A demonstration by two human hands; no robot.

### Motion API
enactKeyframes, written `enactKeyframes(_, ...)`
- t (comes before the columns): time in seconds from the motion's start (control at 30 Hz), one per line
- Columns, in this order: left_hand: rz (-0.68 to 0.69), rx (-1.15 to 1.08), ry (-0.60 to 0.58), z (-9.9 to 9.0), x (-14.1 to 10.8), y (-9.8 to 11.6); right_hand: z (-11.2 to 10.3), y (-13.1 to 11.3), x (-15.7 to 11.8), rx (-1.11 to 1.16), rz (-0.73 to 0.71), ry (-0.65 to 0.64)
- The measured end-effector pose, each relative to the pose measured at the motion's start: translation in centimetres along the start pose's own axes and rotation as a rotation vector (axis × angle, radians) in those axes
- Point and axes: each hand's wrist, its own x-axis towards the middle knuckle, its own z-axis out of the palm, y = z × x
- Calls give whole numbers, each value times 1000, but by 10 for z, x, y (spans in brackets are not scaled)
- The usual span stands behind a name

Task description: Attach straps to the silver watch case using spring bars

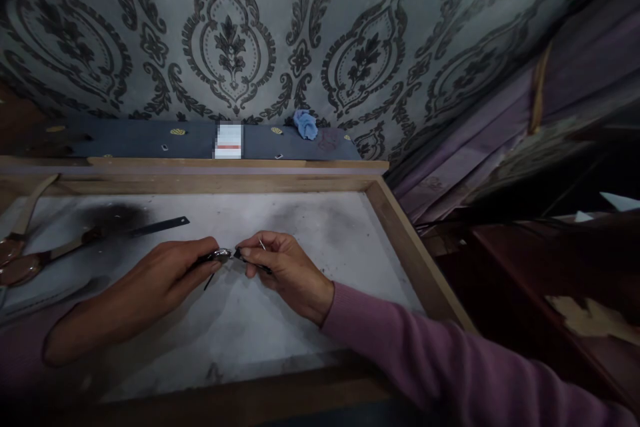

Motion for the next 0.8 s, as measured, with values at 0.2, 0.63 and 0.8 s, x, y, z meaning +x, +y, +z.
enactKeyframes(0.2, -17, 4, -6, 0, 0, 0, -1, 1, 0, -3, -14, -5)
enactKeyframes(0.63, -28, 6, -21, 0, 0, 1, -1, 3, 0, -56, -58, 12)
enactKeyframes(0.8, -36, 16, -19, 0, 0, 1, -1, 4, 2, -161, -142, 23)
